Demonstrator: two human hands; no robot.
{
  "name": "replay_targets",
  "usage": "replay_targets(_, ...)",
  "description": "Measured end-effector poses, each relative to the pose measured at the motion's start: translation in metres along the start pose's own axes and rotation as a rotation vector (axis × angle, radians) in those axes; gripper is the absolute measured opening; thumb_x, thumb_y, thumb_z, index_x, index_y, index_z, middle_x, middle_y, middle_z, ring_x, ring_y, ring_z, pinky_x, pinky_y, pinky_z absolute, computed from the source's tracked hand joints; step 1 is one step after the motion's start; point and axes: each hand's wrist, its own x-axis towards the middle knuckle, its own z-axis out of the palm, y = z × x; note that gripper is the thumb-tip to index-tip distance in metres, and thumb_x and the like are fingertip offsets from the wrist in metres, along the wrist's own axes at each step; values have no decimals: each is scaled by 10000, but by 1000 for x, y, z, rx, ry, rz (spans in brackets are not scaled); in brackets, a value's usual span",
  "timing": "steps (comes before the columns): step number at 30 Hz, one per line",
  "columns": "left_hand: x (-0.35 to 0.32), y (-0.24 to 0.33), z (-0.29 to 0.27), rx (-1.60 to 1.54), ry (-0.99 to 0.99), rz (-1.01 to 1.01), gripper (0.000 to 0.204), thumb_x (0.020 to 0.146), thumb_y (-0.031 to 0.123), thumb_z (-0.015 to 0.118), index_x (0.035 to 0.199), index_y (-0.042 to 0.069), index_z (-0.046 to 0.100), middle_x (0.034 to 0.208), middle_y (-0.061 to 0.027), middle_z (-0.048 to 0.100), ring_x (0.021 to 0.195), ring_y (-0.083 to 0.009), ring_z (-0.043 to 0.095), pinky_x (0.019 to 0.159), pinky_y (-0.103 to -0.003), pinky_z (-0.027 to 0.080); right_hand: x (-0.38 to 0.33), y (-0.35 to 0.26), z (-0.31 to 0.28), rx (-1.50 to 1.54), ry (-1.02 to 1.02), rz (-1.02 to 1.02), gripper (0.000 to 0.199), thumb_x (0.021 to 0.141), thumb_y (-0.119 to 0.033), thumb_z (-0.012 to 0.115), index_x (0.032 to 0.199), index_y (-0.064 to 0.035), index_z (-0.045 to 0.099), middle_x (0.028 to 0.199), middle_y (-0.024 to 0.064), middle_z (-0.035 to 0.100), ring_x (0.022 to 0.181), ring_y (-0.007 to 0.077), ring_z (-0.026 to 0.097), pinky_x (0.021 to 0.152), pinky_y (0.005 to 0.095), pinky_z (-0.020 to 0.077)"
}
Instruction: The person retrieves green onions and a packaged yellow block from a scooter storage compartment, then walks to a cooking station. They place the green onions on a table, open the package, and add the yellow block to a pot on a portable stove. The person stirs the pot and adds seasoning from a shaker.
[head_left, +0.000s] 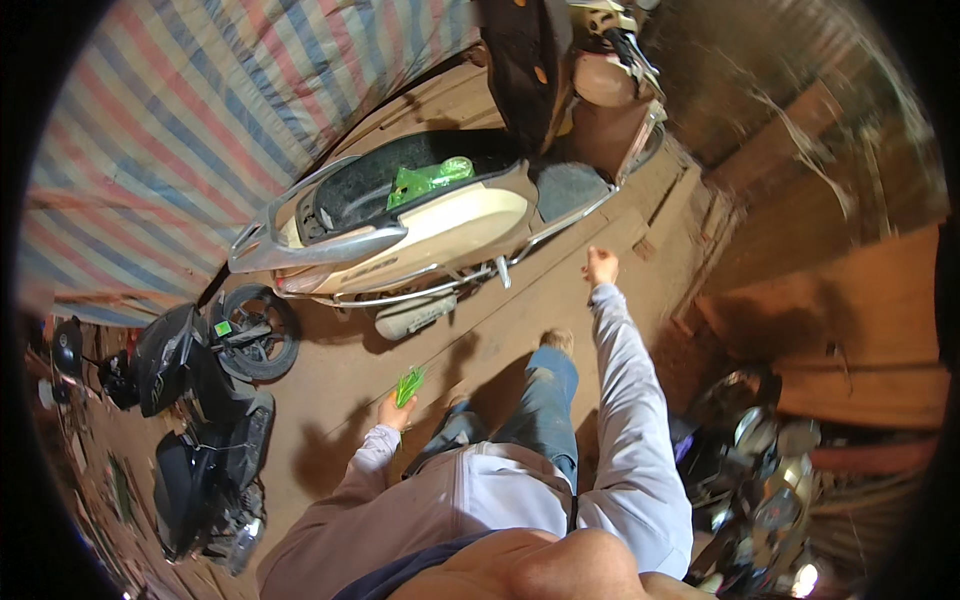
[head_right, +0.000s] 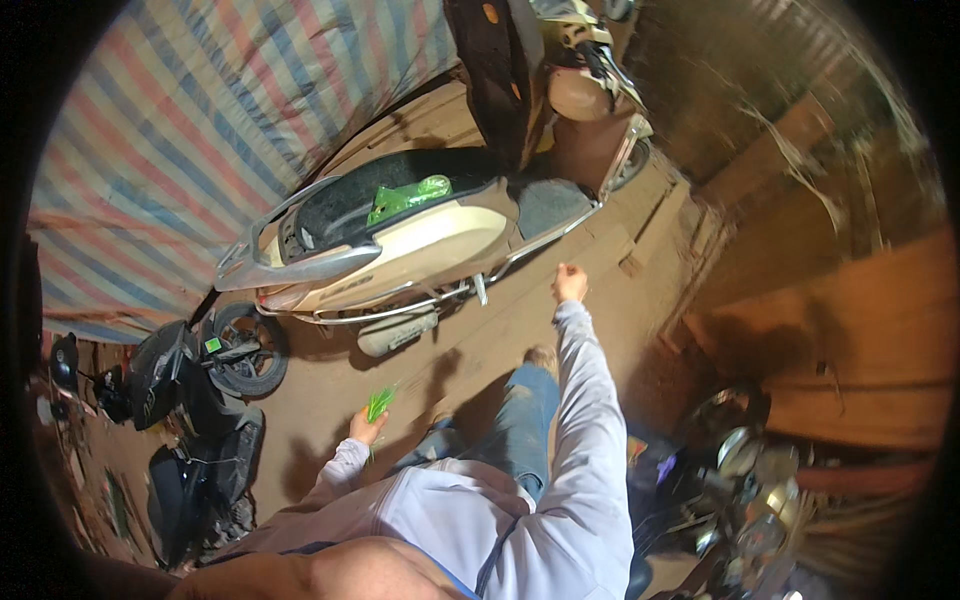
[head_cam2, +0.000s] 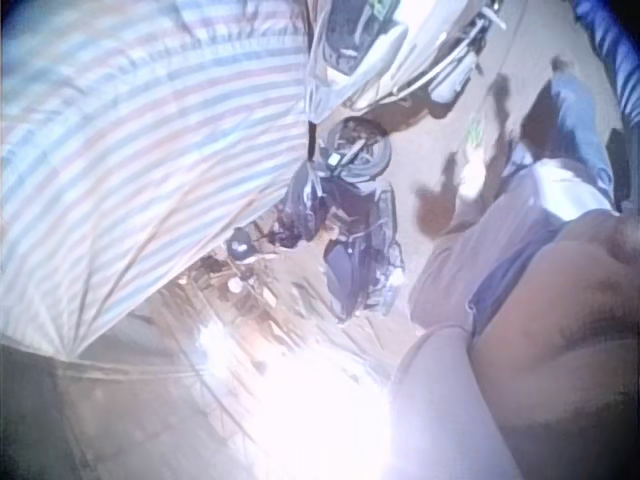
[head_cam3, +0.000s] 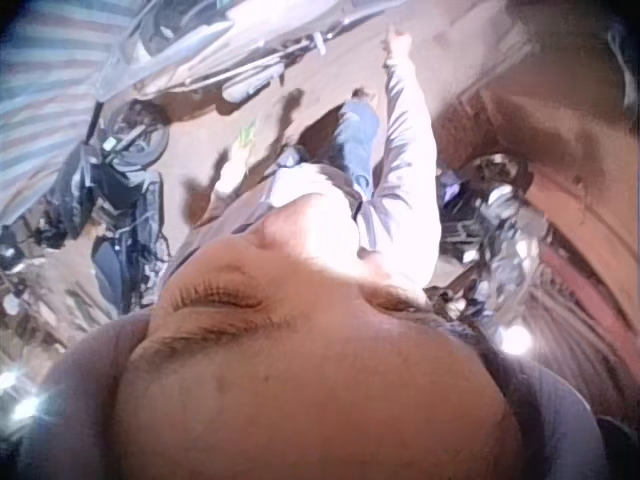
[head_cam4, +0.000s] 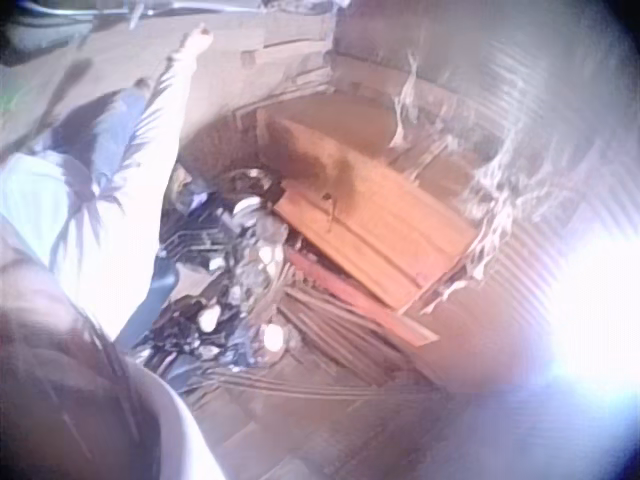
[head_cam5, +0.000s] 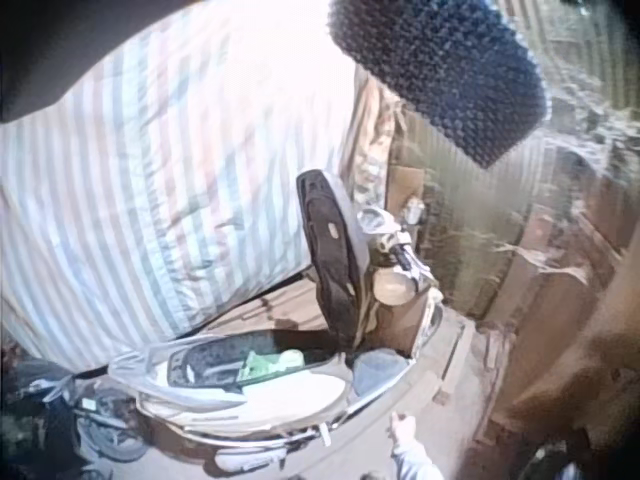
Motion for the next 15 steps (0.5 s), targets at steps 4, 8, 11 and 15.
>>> replay_targets(4, 24, 70, 38, -428, 143, -55, 365, 841, 306, 723, 1074, 38, 644, 895, -83, 699, 759, -150, 665, 724, -323, 518, 199, -57, 25, -237, 126, -179, 379, 805, -364, 701, 992, -35, 676, 957, 186, 699, 926, 344, 664, 826, 431, 515)
replay_targets(8, -37, 7, 120, -505, 591, -383, 338, 819, 181, 665, 1112, 19, 620, 825, -95, 630, 715, -181, 577, 577, -364, 483, 306, -139, 97, -472, 104, -190, 446, 805, -420, 710, 1037, -43, 658, 1142, 193, 644, 1007, 353, 635, 887, 446, 492)
replay_targets(11, -108, 52, 175, -754, 738, -1220, 207, 857, 204, 668, 952, 48, 571, 747, -76, 593, 469, -170, 455, 411, -330, 361, 375, -173, 154, -598, 72, -264, 460, 808, -429, 706, 1054, -44, 655, 1177, 196, 630, 1022, 354, 631, 885, 451, 493)
replay_targets(15, -208, 86, 202, -319, 470, -1161, 197, 859, 209, 668, 901, 49, 561, 702, -66, 589, 454, -188, 480, 396, -360, 373, 446, -171, 188, -679, 67, -368, 452, 813, -429, 700, 1040, -41, 656, 1158, 197, 633, 1010, 355, 634, 874, 451, 494)
